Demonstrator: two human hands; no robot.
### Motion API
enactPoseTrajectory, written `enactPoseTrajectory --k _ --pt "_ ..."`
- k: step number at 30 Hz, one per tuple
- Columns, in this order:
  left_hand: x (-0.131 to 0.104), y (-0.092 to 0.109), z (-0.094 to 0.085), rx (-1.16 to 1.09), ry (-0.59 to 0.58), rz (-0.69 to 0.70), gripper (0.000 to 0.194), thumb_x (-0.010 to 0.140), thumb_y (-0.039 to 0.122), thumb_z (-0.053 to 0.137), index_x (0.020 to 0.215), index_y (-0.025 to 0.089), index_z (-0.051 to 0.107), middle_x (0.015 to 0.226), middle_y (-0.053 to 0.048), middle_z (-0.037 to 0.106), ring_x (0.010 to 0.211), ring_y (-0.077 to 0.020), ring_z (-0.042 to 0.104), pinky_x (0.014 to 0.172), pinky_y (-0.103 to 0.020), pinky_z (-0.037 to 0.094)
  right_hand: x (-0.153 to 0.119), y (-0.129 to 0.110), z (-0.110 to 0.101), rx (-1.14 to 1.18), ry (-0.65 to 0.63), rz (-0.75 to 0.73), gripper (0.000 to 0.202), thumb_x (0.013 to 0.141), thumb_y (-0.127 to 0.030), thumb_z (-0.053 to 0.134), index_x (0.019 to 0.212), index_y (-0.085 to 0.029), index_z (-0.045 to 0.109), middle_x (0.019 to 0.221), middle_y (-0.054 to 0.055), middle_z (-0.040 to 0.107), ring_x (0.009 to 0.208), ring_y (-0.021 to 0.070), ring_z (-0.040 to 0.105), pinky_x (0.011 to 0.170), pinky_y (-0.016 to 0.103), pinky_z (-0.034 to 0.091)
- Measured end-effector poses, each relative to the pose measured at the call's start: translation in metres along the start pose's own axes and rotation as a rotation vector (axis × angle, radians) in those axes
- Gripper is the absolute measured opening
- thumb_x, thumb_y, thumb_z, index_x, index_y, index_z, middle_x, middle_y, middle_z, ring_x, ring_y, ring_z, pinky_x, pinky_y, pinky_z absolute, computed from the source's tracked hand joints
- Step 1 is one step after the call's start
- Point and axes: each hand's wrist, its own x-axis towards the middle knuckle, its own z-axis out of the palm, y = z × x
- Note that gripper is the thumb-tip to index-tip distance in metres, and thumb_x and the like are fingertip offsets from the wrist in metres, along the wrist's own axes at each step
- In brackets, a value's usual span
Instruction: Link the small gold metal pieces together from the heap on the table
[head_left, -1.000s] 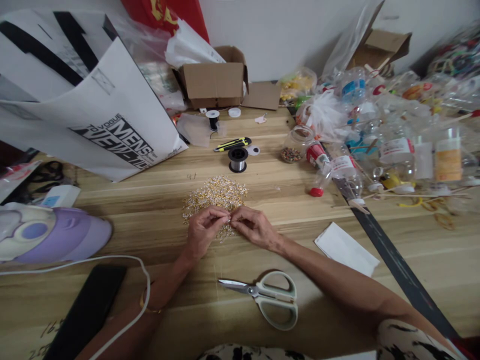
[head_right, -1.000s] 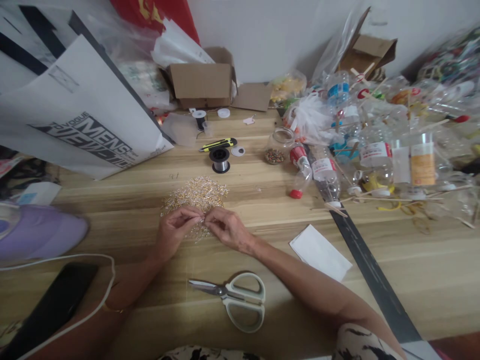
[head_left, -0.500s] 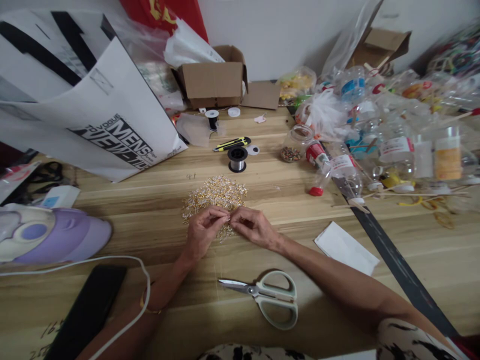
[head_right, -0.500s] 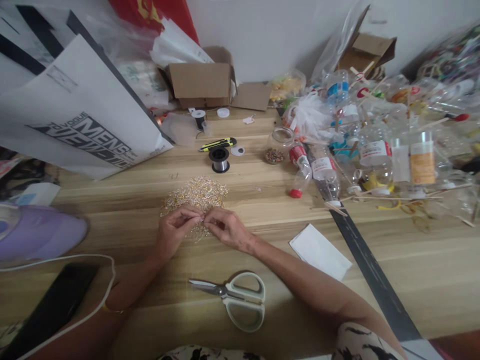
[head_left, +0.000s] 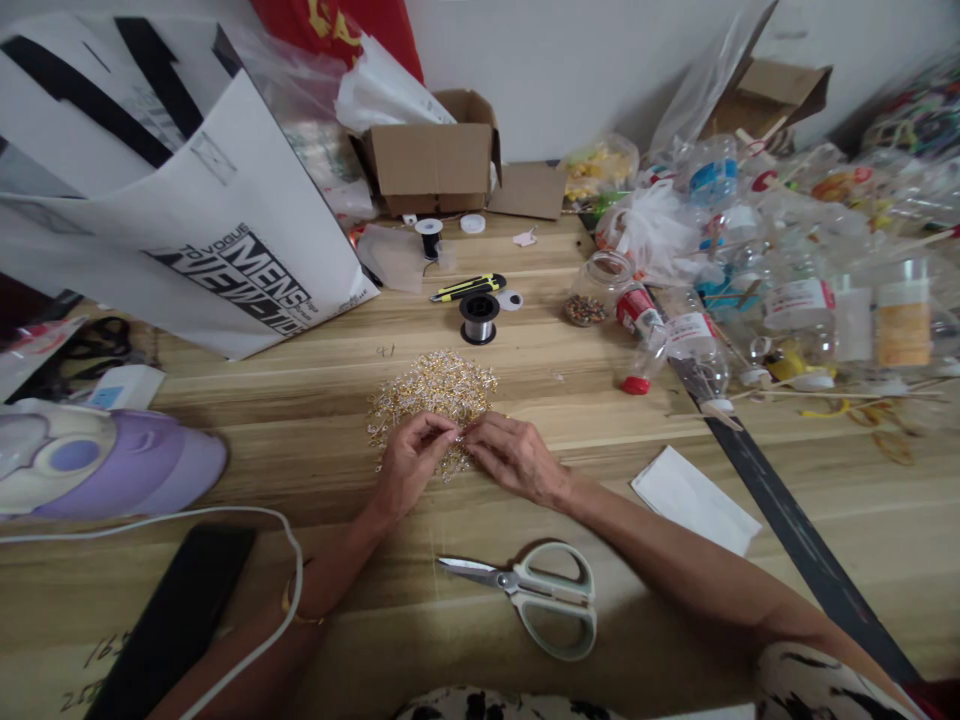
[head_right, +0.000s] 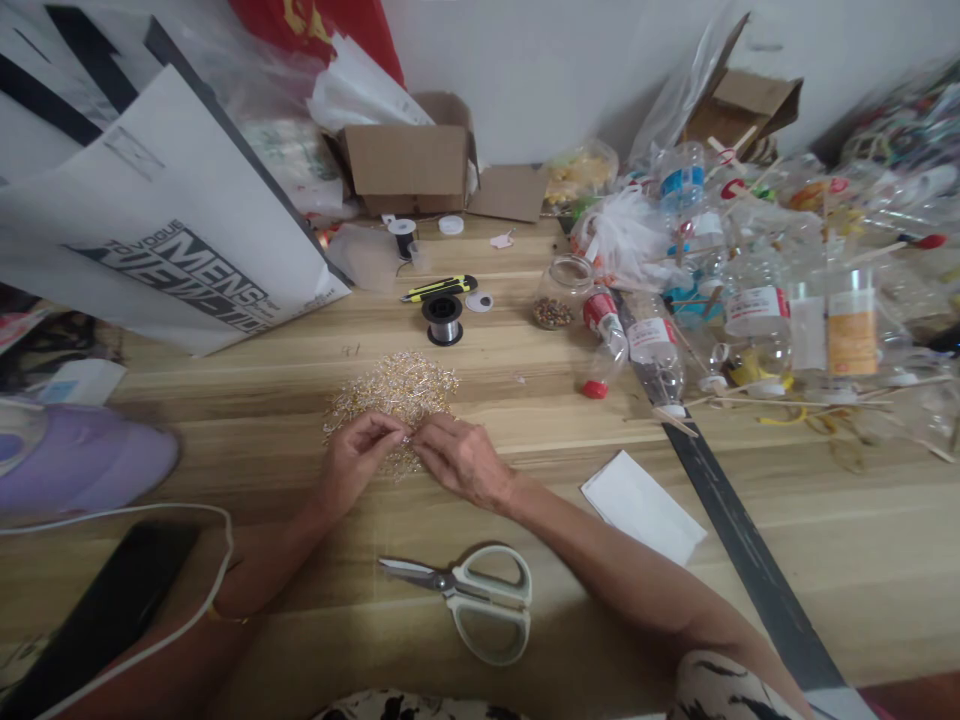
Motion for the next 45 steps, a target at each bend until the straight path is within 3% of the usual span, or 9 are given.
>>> enactPoseTrajectory --k 9,13,19,34,45 --pt "-0.002 -0.001 0.002 0.050 -0.043 -0.012 0.005 0.078 0.019 0.059 0.075 0.015 0.058 0.071 0.001 0.056 0.068 -0.0116 0.052 0.064 -0.021 0.040 -0.001 -0.009 -0.004 -0.342 -0.056 -0.060 0.018 0.094 -0.020 0.041 0.095 -0.016 0.059 0.090 0.008 0.063 0.076 0.0143 0.057 0.062 0.023 0.041" --pt "-0.002 0.002 0.002 0.027 -0.062 -0.027 0.004 0.078 0.019 0.059 0.076 0.016 0.058 0.069 0.002 0.055 0.066 -0.0107 0.051 0.061 -0.020 0.039 -0.001 -0.010 -0.004 -0.375 -0.065 -0.081 0.017 0.093 -0.018 0.042 0.095 -0.016 0.059 0.092 0.008 0.063 0.078 0.0144 0.057 0.062 0.023 0.041" --pt "0.000 0.008 0.001 -0.131 -0.112 -0.165 0.012 0.078 0.025 0.061 0.075 0.015 0.056 0.062 0.003 0.058 0.059 -0.0110 0.055 0.058 -0.021 0.042 -0.002 -0.007 -0.004 -0.399 -0.059 -0.128 0.015 0.092 -0.016 0.044 0.096 -0.016 0.058 0.099 0.008 0.063 0.082 0.0151 0.057 0.060 0.023 0.042" --pt "0.000 -0.005 0.002 -0.435 -0.174 -0.291 0.018 0.076 0.031 0.065 0.077 0.016 0.055 0.060 0.003 0.058 0.052 -0.0091 0.055 0.052 -0.020 0.043 -0.003 -0.002 -0.008 -0.482 -0.044 -0.237 0.015 0.092 -0.015 0.043 0.096 -0.015 0.057 0.101 0.010 0.063 0.084 0.0172 0.056 0.065 0.026 0.046" --pt "0.000 0.001 0.000 -0.450 -0.216 -0.338 0.020 0.071 0.029 0.070 0.071 0.013 0.058 0.057 0.003 0.056 0.048 -0.0073 0.052 0.047 -0.019 0.043 -0.004 0.000 -0.010 -0.501 -0.053 -0.299 0.016 0.093 -0.014 0.042 0.099 -0.014 0.056 0.103 0.011 0.062 0.089 0.0188 0.054 0.063 0.027 0.046"
